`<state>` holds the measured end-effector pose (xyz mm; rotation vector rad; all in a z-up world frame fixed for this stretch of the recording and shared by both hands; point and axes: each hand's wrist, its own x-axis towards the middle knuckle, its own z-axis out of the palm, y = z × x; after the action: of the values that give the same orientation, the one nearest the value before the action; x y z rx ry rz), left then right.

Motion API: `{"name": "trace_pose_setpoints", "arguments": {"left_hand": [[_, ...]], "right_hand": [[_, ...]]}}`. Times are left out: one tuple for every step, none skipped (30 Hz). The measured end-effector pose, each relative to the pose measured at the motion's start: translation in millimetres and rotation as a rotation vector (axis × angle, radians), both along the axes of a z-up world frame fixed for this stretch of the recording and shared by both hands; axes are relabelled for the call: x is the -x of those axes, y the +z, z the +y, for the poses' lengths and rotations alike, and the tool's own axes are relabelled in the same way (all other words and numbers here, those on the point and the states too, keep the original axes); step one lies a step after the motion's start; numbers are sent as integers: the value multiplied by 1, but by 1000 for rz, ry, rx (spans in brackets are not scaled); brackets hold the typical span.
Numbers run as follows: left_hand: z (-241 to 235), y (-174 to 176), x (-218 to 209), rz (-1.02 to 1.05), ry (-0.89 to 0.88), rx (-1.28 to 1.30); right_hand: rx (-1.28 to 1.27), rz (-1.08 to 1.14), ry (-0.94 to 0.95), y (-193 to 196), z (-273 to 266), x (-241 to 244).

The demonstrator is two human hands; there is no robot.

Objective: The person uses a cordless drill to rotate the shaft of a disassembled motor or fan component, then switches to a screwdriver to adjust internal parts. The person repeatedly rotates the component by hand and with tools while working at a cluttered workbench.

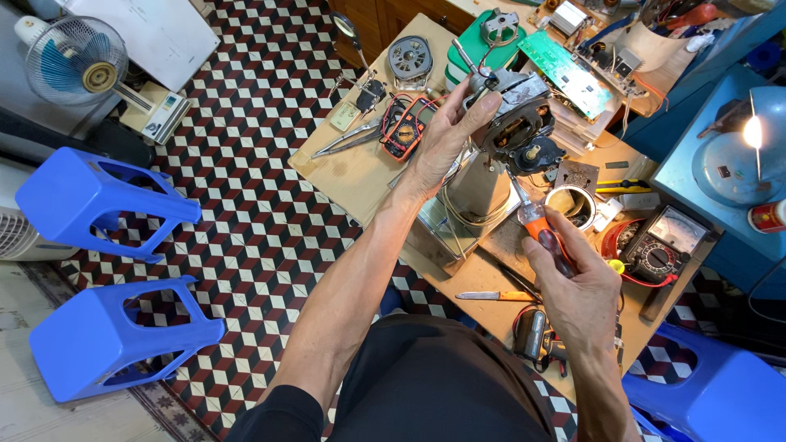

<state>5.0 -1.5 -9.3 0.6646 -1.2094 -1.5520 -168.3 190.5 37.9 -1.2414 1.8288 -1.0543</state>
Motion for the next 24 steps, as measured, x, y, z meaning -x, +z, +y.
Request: {"name": "trace_pose_setpoints", "arguments": {"left_hand": [[0, 0, 0, -10, 3, 0], [0, 0, 0, -19, 7, 0], [0, 0, 0, -23, 6, -10], [0, 0, -1, -28, 6, -20], [1, 0, -1, -33, 5, -30], [0, 0, -1, -25, 8, -14], [0, 0, 0, -18, 10, 3], [0, 0, 0, -10, 14, 18], [0, 0, 0, 0, 7, 15], [0, 0, 0, 9, 1, 11], [0, 0, -1, 18, -5, 8], [1, 0, -1, 20, -5, 7], [1, -1, -1, 21, -4, 6], [1, 0, -1, 23, -4, 6], [0, 0, -1, 11, 1, 5], [1, 0, -1, -2, 8, 3], [1, 0, -1, -15, 14, 0], [0, 0, -1, -12, 15, 1], [0, -1, 0, -9, 17, 2], [0, -1, 0, -7, 18, 2], [1, -1, 0, 0, 13, 2], [0, -1, 0, 6, 10, 2], [0, -1, 0, 12, 7, 3], [0, -1, 0, 9, 4, 6]], "right_hand": [[49, 11, 17, 0, 0, 0], [99, 22, 35, 0, -1, -1], [148, 33, 53, 0, -2, -1], [105, 23, 34, 0, -2, -2], [62, 12, 15, 1, -3, -3], [20, 3, -4, 2, -3, -3], [14, -4, -9, 2, -3, -3], [7, -12, -12, 3, -3, -3], [0, -19, -15, 3, -3, -3], [-12, -7, -20, 4, -3, -4], [-23, 6, -24, 5, -3, -4], [-34, 18, -29, 5, -3, -4], [-40, 14, -29, 5, -3, -4], [-43, 10, -31, 5, -3, -4], [-47, 6, -32, 6, -3, -4], [-23, -7, -28, 5, -3, -4], [1, -20, -24, 5, -3, -4], [24, -32, -20, 5, -3, -4], [26, -33, -17, 4, -3, -4], [28, -34, -14, 4, -3, -4], [30, -36, -10, 3, -3, -4], [20, -33, -11, 3, -3, -3], [9, -29, -11, 3, -3, -3], [-2, -27, -11, 3, -3, -3]]}}
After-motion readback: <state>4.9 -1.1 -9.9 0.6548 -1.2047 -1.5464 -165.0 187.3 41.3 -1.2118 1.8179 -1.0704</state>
